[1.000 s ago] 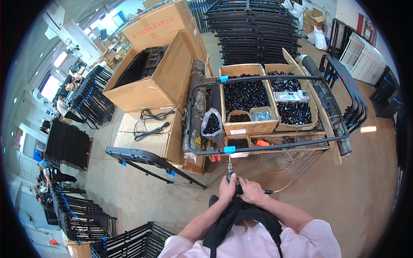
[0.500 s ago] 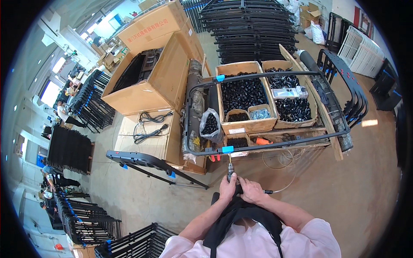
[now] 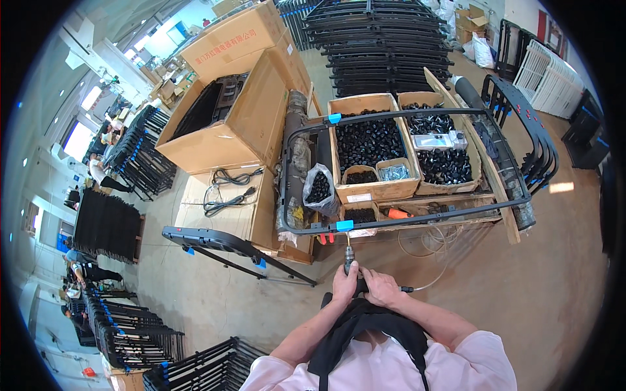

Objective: The person assembles a black electronic device, likely a heater, using a power drill to secure screws into the casing. They handle various components including a metal frame, power cord, and small hardware parts from a wooden bin. The person works at a station in a warehouse environment, moving the device between a cardboard box and a work surface.

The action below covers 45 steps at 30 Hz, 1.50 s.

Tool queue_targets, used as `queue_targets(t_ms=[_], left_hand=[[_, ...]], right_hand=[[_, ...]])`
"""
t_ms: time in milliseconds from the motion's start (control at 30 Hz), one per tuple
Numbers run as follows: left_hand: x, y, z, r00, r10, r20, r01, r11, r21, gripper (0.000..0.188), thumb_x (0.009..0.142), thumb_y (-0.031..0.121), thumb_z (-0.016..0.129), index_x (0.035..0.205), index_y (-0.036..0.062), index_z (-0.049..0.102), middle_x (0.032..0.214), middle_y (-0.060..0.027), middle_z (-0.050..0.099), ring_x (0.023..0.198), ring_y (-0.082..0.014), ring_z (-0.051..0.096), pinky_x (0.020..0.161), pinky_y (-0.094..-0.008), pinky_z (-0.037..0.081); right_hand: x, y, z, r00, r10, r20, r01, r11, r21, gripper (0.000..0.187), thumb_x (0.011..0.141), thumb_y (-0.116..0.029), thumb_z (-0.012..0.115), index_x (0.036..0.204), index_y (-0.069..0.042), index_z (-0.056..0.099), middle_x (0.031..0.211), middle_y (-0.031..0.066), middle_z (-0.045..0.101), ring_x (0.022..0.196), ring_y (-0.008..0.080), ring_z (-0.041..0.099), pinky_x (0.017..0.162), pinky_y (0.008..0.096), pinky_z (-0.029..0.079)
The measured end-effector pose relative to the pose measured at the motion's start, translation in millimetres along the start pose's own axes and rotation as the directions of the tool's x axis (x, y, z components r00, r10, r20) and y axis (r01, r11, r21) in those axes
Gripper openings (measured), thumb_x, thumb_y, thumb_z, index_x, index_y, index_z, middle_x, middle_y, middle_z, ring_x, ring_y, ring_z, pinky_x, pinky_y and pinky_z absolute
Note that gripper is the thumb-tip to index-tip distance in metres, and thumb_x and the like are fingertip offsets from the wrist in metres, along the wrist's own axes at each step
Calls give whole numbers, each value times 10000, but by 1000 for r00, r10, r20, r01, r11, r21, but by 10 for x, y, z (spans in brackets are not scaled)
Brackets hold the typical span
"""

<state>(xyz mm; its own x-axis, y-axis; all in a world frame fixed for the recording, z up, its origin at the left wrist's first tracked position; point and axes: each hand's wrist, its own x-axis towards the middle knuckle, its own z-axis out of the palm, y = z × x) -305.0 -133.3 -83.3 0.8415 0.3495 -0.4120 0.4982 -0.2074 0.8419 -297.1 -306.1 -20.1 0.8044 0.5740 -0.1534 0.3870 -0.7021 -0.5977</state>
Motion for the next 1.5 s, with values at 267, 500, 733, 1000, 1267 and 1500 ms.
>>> queue_targets(t_ms=[267, 500, 733, 1000, 1267, 1500], left_hand=[[-1, 31, 1, 999, 1, -39, -1, 1000, 7, 520, 1046, 510, 677, 1080, -9, 692, 904, -76, 684, 840, -172, 612, 776, -385, 516], [-18, 111, -28, 1000, 7, -10, -6, 1000, 28, 546, 1034, 533, 679, 1085, -11, 698, 908, -87, 693, 850, -178, 624, 785, -389, 520], [-19, 300, -81, 1000, 22, -17, -20, 992, 121, 572, 1026, 555, 658, 1058, -16, 678, 962, -216, 733, 932, -343, 718, 862, -476, 539], [126, 240, -61, 1000, 4, -4, -4, 991, 135, 501, 1039, 511, 672, 1074, 10, 671, 915, -105, 697, 846, -204, 649, 785, -408, 532], [239, 196, -25, 1000, 15, -6, -15, 995, 102, 490, 1045, 498, 670, 1087, 10, 661, 912, -98, 681, 835, -195, 632, 776, -408, 530], [278, 272, 4, 1000, 11, 8, -12, 994, 106, 506, 1053, 510, 654, 1087, 6, 641, 942, -112, 677, 878, -209, 632, 802, -417, 531]], right_hand=[[13, 14, -5, 1000, 4, 20, -4, 1000, 13, 851, 807, -270, 852, 1494, 22, 444, 1231, 266, 692, 1128, 439, 710, 987, 510, 577], [44, 62, 0, 1000, 10, 24, -11, 1000, 13, 873, 799, -258, 851, 1491, 53, 420, 1242, 291, 692, 1124, 452, 711, 972, 519, 581], [91, 82, 50, 998, 32, 45, -35, 998, 61, 907, 800, -249, 848, 1505, 86, 386, 1246, 328, 692, 1136, 460, 708, 982, 518, 576], [158, 61, -29, 998, 38, 46, -41, 997, 63, 951, 807, -247, 845, 1543, 81, 338, 1261, 332, 688, 1158, 464, 700, 1001, 517, 564], [216, 38, -109, 997, 51, 57, -53, 998, 44, 995, 816, -262, 832, 1585, 64, 291, 1269, 332, 688, 1141, 482, 701, 985, 532, 570], [267, 127, -41, 1000, 0, 25, 0, 999, 34, 704, 795, -235, 818, 1385, -3, 512, 1231, 262, 666, 1116, 466, 696, 943, 553, 578]])
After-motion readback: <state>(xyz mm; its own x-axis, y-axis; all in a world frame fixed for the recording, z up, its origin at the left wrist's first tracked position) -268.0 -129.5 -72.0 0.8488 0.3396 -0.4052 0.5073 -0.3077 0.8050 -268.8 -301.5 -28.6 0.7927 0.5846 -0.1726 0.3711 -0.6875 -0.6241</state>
